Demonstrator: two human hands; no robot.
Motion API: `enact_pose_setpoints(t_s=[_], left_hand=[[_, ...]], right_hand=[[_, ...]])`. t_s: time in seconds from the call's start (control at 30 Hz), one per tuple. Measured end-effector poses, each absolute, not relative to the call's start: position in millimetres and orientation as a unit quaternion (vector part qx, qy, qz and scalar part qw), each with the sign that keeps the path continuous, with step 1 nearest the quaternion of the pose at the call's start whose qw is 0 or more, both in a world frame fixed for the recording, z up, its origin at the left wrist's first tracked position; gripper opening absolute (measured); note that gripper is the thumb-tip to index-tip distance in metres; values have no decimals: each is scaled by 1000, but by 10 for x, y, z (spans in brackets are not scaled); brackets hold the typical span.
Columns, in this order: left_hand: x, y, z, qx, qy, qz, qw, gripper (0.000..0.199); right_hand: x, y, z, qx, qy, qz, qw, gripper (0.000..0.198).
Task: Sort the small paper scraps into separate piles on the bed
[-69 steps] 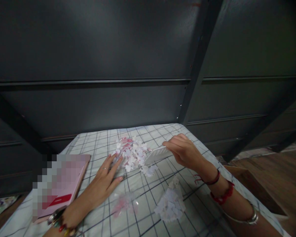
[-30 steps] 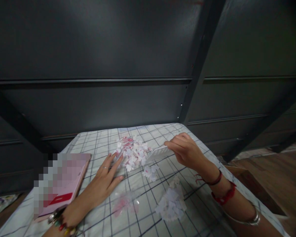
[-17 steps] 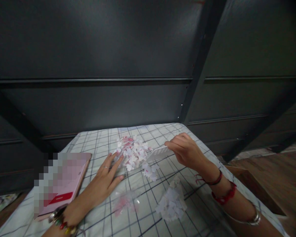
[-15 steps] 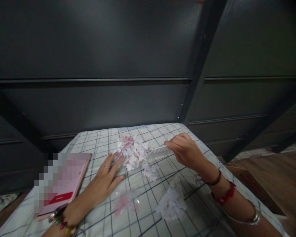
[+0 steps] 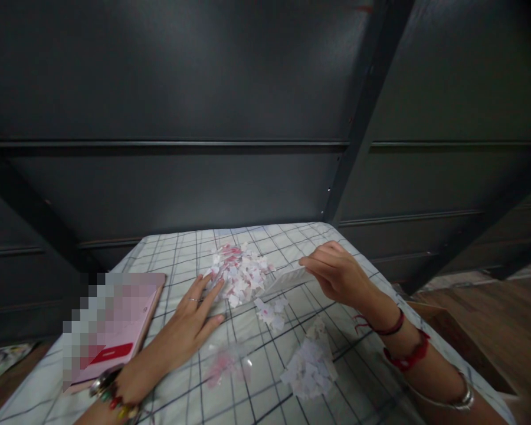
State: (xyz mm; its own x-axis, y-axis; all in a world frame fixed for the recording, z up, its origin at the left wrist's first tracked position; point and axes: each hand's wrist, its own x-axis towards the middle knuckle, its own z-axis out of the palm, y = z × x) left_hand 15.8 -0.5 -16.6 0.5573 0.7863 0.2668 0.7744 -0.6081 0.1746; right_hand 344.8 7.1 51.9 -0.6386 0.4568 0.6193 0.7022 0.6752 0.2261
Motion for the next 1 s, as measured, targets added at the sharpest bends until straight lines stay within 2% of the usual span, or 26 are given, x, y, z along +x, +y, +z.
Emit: enact_pose_setpoints(t_s=[1.0], left_hand=[[159,-8,-165,877,452,165,17,59]], right_hand=[[3338,80,473,-339,-867,-273,244,32]])
